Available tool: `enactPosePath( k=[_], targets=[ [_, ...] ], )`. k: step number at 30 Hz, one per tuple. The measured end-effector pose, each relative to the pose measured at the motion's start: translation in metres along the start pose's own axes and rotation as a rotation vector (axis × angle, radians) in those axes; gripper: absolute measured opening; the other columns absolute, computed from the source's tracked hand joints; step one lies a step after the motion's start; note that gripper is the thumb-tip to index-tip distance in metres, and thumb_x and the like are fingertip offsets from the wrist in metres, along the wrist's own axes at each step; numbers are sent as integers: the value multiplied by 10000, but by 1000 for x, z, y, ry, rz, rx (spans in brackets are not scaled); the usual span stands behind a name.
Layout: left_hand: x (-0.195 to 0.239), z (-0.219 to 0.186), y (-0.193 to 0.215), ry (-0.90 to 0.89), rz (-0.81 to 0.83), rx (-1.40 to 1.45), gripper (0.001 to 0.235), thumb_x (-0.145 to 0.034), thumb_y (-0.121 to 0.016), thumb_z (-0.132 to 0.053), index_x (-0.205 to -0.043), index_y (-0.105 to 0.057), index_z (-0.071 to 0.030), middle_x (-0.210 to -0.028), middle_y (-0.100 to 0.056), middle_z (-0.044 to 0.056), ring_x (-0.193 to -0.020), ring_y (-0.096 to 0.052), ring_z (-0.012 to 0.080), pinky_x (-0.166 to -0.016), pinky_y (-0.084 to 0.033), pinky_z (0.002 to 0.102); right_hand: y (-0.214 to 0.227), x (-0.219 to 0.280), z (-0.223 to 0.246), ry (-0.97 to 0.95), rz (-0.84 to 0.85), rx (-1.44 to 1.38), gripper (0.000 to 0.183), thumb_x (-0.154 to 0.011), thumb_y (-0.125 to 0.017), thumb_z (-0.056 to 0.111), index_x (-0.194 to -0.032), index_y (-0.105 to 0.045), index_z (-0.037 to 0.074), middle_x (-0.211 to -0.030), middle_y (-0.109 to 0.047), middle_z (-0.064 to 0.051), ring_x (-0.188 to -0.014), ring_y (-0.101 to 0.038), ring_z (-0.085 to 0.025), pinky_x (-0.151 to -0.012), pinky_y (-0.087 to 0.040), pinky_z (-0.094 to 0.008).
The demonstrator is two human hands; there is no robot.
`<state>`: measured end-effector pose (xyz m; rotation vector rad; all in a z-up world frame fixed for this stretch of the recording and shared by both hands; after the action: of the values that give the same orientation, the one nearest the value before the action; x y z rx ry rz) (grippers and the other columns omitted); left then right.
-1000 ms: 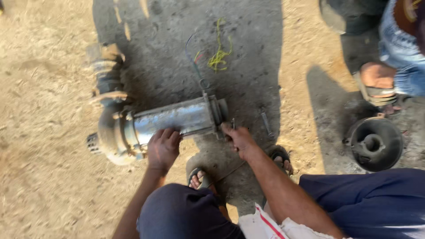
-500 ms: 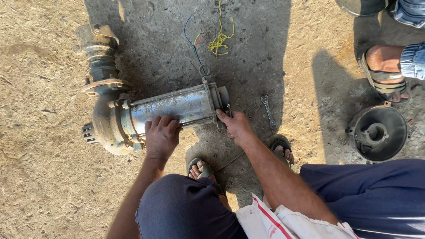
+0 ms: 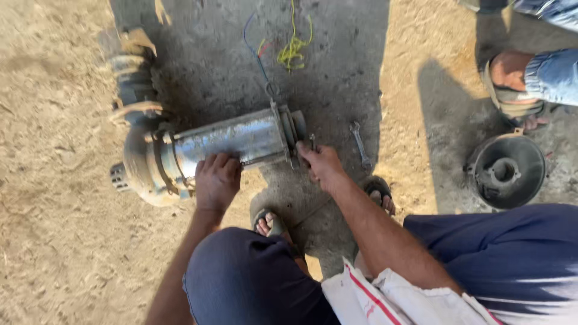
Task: The person uses a wrench to loosen and tighten bolts on a cylindrical motor lying on the ground. They rotate the motor to access different bolt locations and continue adjusting the fasteners throughout the clip.
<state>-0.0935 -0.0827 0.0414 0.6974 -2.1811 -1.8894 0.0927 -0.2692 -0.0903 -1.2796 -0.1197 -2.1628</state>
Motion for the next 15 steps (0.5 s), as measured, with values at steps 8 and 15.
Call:
enactPosePath(
  k=[8, 15],
  targets=[
    [1, 4, 0, -75, 25, -10, 38, -851, -741, -151, -869, -718, -126, -930, -694, 8, -900, -661, 208, -780, -529, 382, -14, 2, 13, 39, 80, -54, 107, -825, -767, 151, -876, -688, 99, -702, -639, -9, -459, -418, -50, -403, -285, -286],
    [-4, 5, -6, -6, 53, -12, 92, -863, -764, -194, -824, -704, -136, -894, -686, 2, -865, -651, 221, -746, -534, 389, -21, -8, 5, 16, -2, 38, 375, -924, -779, 356, -762, -635, 49, -655, -595, -38, -415, -360, -64, -374, -243, -286]
  ],
)
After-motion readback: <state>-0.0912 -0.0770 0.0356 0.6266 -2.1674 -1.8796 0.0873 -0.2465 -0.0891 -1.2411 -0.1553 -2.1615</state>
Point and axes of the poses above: each hand's wrist, its own x-axis away from the middle knuckle, its own y-axis out of the back of the hand, z = x × y, the point moved 4 cm from there along -x, towards the middle knuckle
